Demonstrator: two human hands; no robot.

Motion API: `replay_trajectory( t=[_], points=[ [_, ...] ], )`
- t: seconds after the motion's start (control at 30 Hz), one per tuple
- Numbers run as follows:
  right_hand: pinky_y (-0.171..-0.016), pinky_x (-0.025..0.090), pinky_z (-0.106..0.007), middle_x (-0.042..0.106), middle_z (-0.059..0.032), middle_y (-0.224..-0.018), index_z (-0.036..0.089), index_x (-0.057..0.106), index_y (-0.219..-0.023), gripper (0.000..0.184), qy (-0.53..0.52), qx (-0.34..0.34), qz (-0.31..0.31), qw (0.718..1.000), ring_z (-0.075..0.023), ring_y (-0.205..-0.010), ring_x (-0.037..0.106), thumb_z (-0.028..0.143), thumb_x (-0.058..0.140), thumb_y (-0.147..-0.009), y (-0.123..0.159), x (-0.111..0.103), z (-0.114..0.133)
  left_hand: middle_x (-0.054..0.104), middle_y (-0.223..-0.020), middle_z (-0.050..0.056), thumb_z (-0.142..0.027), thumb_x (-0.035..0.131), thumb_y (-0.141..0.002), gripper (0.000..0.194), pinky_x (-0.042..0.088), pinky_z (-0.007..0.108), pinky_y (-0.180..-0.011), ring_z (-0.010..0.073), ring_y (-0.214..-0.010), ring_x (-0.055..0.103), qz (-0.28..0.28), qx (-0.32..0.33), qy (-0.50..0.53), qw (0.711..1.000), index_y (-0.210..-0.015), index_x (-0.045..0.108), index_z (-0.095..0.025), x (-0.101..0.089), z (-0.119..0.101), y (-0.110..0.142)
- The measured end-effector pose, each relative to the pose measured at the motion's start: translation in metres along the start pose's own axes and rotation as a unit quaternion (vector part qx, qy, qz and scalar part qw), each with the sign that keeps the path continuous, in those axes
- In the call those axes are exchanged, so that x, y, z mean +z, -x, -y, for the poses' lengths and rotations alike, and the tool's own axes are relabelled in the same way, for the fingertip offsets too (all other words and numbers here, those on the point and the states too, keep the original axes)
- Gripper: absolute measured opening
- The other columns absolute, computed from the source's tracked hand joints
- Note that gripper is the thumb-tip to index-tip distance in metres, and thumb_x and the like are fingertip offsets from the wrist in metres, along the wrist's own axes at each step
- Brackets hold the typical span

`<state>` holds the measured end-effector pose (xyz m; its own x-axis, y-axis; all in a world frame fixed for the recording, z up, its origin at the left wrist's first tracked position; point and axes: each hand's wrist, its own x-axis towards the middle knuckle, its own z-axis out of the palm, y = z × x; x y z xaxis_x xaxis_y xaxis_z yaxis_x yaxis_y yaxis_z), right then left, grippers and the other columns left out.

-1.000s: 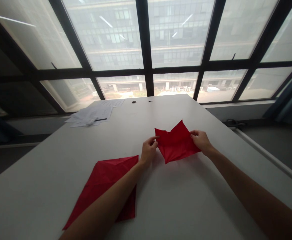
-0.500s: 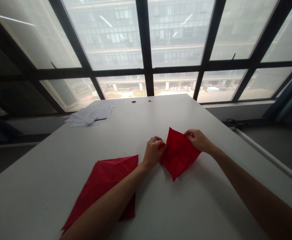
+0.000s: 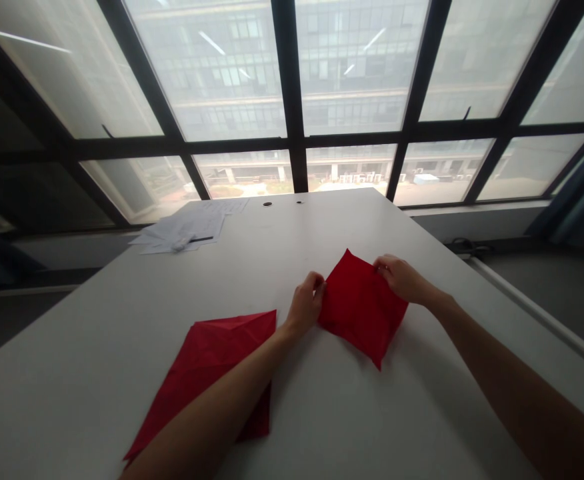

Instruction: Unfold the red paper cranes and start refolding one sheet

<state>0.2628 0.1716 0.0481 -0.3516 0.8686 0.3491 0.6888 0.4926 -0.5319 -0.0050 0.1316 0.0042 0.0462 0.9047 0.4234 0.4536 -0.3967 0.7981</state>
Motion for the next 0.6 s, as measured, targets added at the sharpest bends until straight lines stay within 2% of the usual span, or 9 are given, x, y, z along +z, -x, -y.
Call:
replay_trajectory(
  t=[0.1,0.17,0.23,0.3,0.33,0.4,0.47,0.53,0.6],
  points=[
    [-0.072,0.047,-0.031,0.070,-0.0085,-0.093,0.021,0.069,-0.089,0.024,-0.016,-0.005,0.028,0.999,-0.0218,-0.083,0.064,0.015,0.046,-0.090,-0.001,-0.003,-0.002,0.062,-0.072,-0.001,-0.028,0.052,-0.093,0.010,0.039,0.025,-0.061,0.0157,-0.064,0.055,0.014,-0.040,0.025,0.999,-0.093,0.059,-0.021,-0.001,0.004,-0.002],
    [-0.072,0.047,-0.030,0.071,-0.0078,-0.093,0.020,0.069,-0.090,0.025,-0.029,0.016,0.047,0.998,-0.0212,-0.083,0.064,0.015,0.045,-0.090,-0.002,-0.003,-0.004,0.064,-0.075,0.001,-0.029,0.055,-0.092,0.013,0.042,0.027,-0.063,0.0173,-0.067,0.058,0.002,-0.039,0.007,0.999,-0.102,0.060,-0.021,-0.003,0.003,-0.003],
    [-0.070,0.047,-0.028,0.073,-0.0077,-0.090,0.018,0.070,-0.089,0.025,-0.031,0.049,0.066,0.996,-0.0205,-0.081,0.065,0.014,0.045,-0.089,-0.003,-0.001,-0.006,0.068,-0.093,0.006,-0.026,0.058,-0.091,0.020,0.046,0.033,-0.078,0.0216,-0.086,0.062,-0.031,0.019,-0.073,0.997,-0.110,0.061,-0.022,-0.006,-0.003,-0.001],
    [-0.070,0.047,-0.026,0.073,-0.0076,-0.089,0.016,0.070,-0.089,0.024,-0.018,0.075,0.085,0.993,-0.0195,-0.080,0.066,0.013,0.047,-0.087,-0.004,0.004,-0.008,0.065,-0.114,0.008,-0.022,0.056,-0.093,0.023,0.042,0.040,-0.094,0.0254,-0.108,0.057,-0.036,0.103,-0.182,0.977,-0.114,0.063,-0.024,-0.007,-0.013,0.004],
    [-0.070,0.047,-0.025,0.074,-0.0076,-0.090,0.016,0.070,-0.089,0.023,-0.010,0.083,0.093,0.992,-0.0191,-0.081,0.066,0.012,0.047,-0.086,-0.004,0.007,-0.009,0.064,-0.117,0.008,-0.021,0.051,-0.095,0.023,0.041,0.041,-0.097,0.0254,-0.111,0.056,-0.019,0.131,-0.223,0.966,-0.113,0.065,-0.024,-0.006,-0.019,0.008],
    [-0.072,0.047,-0.025,0.074,-0.0081,-0.091,0.016,0.071,-0.088,0.023,0.009,0.093,0.098,0.991,-0.0191,-0.082,0.067,0.011,0.049,-0.085,-0.003,0.013,-0.011,0.065,-0.118,0.007,-0.022,0.046,-0.098,0.024,0.040,0.041,-0.099,0.0237,-0.110,0.057,0.055,0.156,-0.267,0.950,-0.109,0.067,-0.025,-0.002,-0.028,0.017],
    [-0.076,0.046,-0.027,0.075,-0.0097,-0.091,0.016,0.072,-0.086,0.021,0.027,0.101,0.092,0.990,-0.0205,-0.084,0.067,0.012,0.051,-0.084,0.000,0.020,-0.011,0.064,-0.124,0.007,-0.036,0.052,-0.097,0.028,0.039,0.042,-0.103,0.0243,-0.114,0.057,0.130,0.140,-0.283,0.940,-0.119,0.065,-0.025,0.005,-0.032,0.026],
    [-0.079,0.046,-0.029,0.074,-0.0122,-0.091,0.015,0.072,-0.085,0.019,0.043,0.110,0.078,0.990,-0.0223,-0.085,0.067,0.015,0.053,-0.085,0.004,0.026,-0.010,0.052,-0.144,0.011,-0.056,0.056,-0.090,0.060,0.033,0.046,-0.111,0.0293,-0.132,0.046,0.189,0.117,-0.297,0.929,-0.140,0.051,-0.022,0.011,-0.029,0.032],
    [-0.080,0.046,-0.031,0.074,-0.0134,-0.092,0.015,0.072,-0.087,0.017,0.050,0.119,0.071,0.989,-0.0229,-0.084,0.067,0.021,0.056,-0.086,0.006,0.030,-0.009,0.033,-0.158,0.013,-0.069,0.052,-0.086,0.085,0.021,0.050,-0.119,0.0327,-0.147,0.027,0.244,0.108,-0.310,0.912,-0.152,0.034,-0.020,0.014,-0.024,0.036]
  ],
)
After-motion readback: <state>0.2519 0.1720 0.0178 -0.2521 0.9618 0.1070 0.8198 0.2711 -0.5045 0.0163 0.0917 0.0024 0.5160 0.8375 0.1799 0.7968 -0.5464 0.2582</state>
